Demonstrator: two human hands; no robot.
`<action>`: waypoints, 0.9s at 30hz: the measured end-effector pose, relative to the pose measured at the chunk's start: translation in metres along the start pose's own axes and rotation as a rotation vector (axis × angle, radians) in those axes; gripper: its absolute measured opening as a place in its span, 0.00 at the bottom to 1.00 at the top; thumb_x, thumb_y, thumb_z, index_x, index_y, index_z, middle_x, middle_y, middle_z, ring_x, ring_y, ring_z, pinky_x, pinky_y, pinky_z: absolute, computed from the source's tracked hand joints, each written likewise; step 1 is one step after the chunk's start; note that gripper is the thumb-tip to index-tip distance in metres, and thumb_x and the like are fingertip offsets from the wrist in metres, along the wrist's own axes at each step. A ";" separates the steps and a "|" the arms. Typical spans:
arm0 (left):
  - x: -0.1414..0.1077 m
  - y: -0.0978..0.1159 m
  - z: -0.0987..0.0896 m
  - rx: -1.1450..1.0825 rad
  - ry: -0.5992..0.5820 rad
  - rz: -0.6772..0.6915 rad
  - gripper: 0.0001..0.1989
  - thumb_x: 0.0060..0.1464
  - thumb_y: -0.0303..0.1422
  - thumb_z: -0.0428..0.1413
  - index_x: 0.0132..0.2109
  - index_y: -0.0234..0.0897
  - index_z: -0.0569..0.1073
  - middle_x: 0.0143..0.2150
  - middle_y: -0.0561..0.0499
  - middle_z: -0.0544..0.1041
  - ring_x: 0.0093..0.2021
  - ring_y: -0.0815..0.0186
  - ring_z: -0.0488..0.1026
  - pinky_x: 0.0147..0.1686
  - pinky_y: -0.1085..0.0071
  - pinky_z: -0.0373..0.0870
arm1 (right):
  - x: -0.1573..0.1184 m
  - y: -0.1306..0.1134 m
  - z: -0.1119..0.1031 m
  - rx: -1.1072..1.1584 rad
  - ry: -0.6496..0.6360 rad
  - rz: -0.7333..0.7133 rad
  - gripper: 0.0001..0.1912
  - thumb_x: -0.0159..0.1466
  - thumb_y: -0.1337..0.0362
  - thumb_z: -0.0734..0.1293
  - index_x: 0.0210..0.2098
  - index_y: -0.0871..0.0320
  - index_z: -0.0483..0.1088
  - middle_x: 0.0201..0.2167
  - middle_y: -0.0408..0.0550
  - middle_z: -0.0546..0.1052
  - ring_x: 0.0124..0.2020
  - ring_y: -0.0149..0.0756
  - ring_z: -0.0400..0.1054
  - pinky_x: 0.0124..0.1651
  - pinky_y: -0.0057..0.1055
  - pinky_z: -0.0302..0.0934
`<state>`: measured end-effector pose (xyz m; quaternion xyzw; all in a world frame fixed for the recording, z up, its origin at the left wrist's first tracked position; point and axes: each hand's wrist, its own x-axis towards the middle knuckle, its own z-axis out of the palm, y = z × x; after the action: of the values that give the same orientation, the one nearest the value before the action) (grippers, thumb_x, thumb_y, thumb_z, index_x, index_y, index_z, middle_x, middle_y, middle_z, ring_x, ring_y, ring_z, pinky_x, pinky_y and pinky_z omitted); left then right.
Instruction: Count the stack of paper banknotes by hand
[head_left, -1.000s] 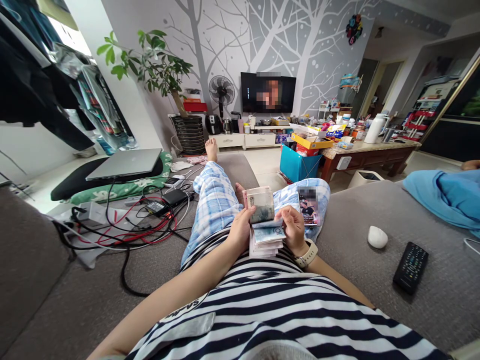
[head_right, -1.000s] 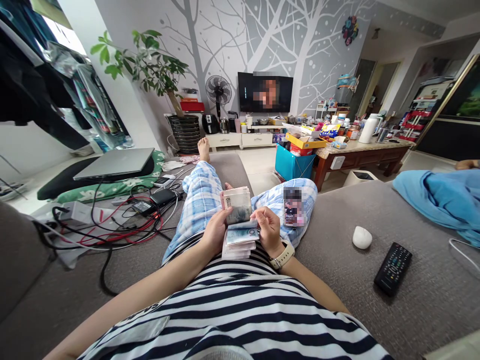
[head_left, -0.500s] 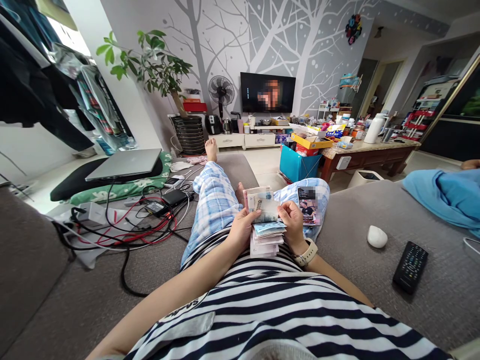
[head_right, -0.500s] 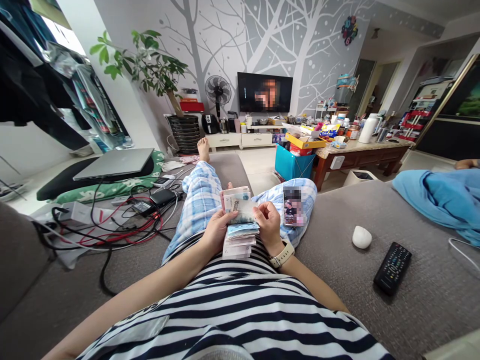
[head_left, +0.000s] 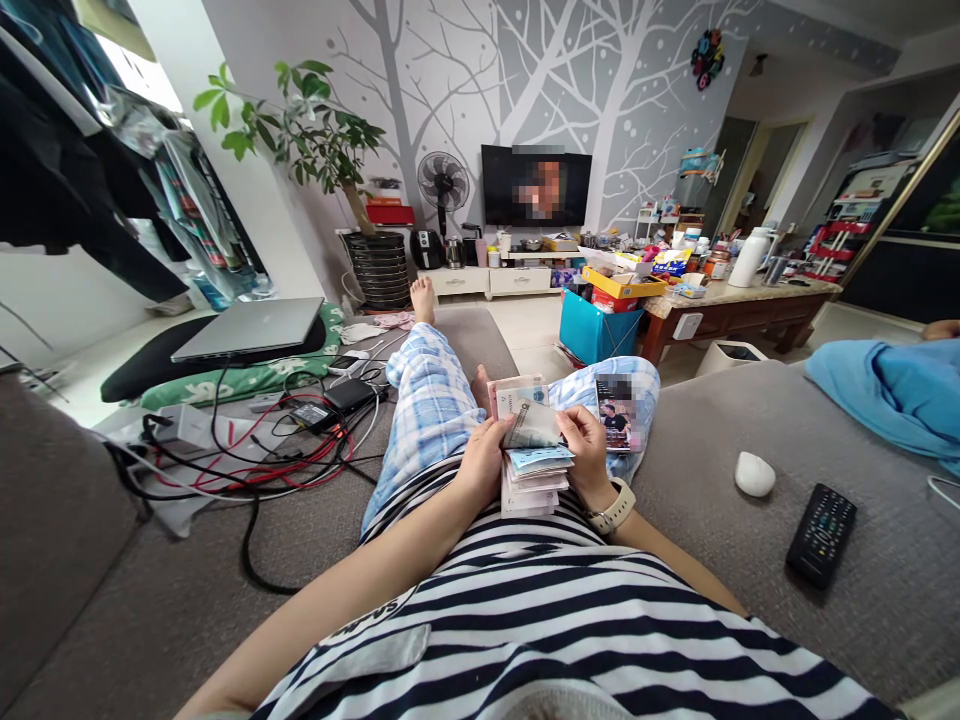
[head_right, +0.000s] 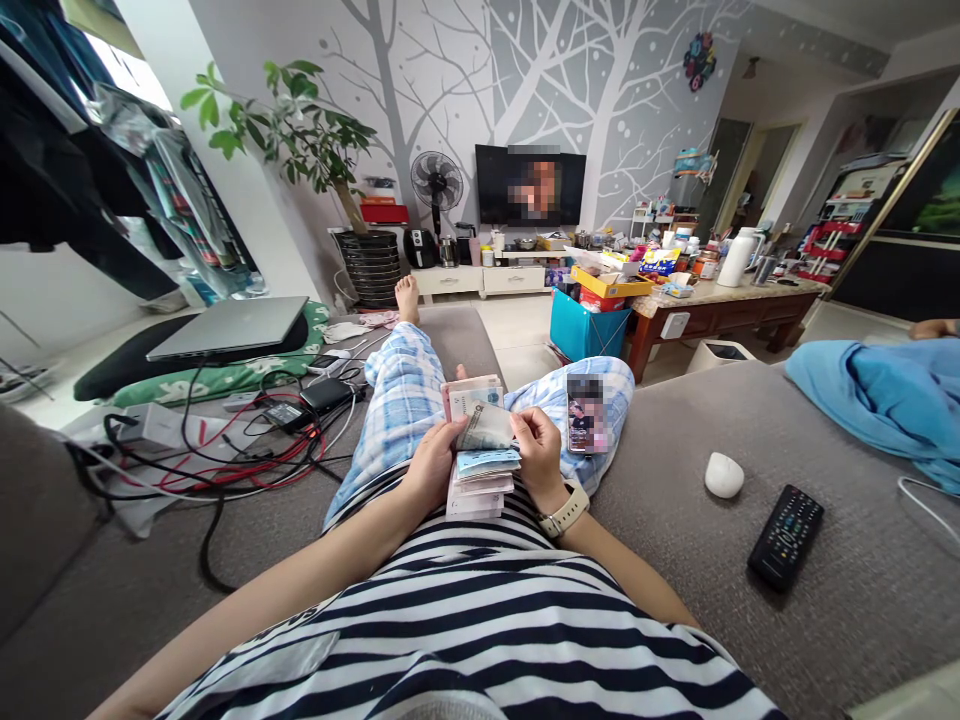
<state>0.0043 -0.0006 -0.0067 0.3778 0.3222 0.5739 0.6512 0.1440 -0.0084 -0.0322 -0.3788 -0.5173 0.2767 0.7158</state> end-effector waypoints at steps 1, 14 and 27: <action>0.001 0.000 0.000 0.001 0.019 0.015 0.12 0.39 0.39 0.64 0.30 0.35 0.78 0.26 0.50 0.78 0.33 0.58 0.75 0.38 0.65 0.70 | -0.001 -0.001 0.000 0.007 -0.006 -0.007 0.15 0.63 0.56 0.65 0.23 0.57 0.63 0.21 0.39 0.62 0.25 0.30 0.56 0.29 0.30 0.51; -0.002 0.008 0.002 0.104 0.079 0.052 0.10 0.37 0.37 0.61 0.26 0.34 0.74 0.23 0.53 0.73 0.28 0.65 0.67 0.30 0.70 0.64 | -0.008 -0.007 -0.003 0.036 -0.112 -0.116 0.13 0.65 0.58 0.63 0.25 0.56 0.66 0.21 0.40 0.63 0.24 0.31 0.57 0.29 0.30 0.51; 0.001 0.000 -0.004 0.153 0.086 0.073 0.09 0.41 0.38 0.59 0.27 0.35 0.75 0.26 0.51 0.74 0.32 0.62 0.69 0.33 0.69 0.65 | -0.009 -0.007 -0.003 0.057 -0.127 -0.115 0.12 0.65 0.59 0.63 0.26 0.56 0.66 0.21 0.39 0.62 0.24 0.31 0.55 0.29 0.30 0.50</action>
<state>0.0011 0.0007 -0.0082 0.4133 0.3787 0.5866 0.5846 0.1445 -0.0199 -0.0320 -0.3096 -0.5744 0.2733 0.7067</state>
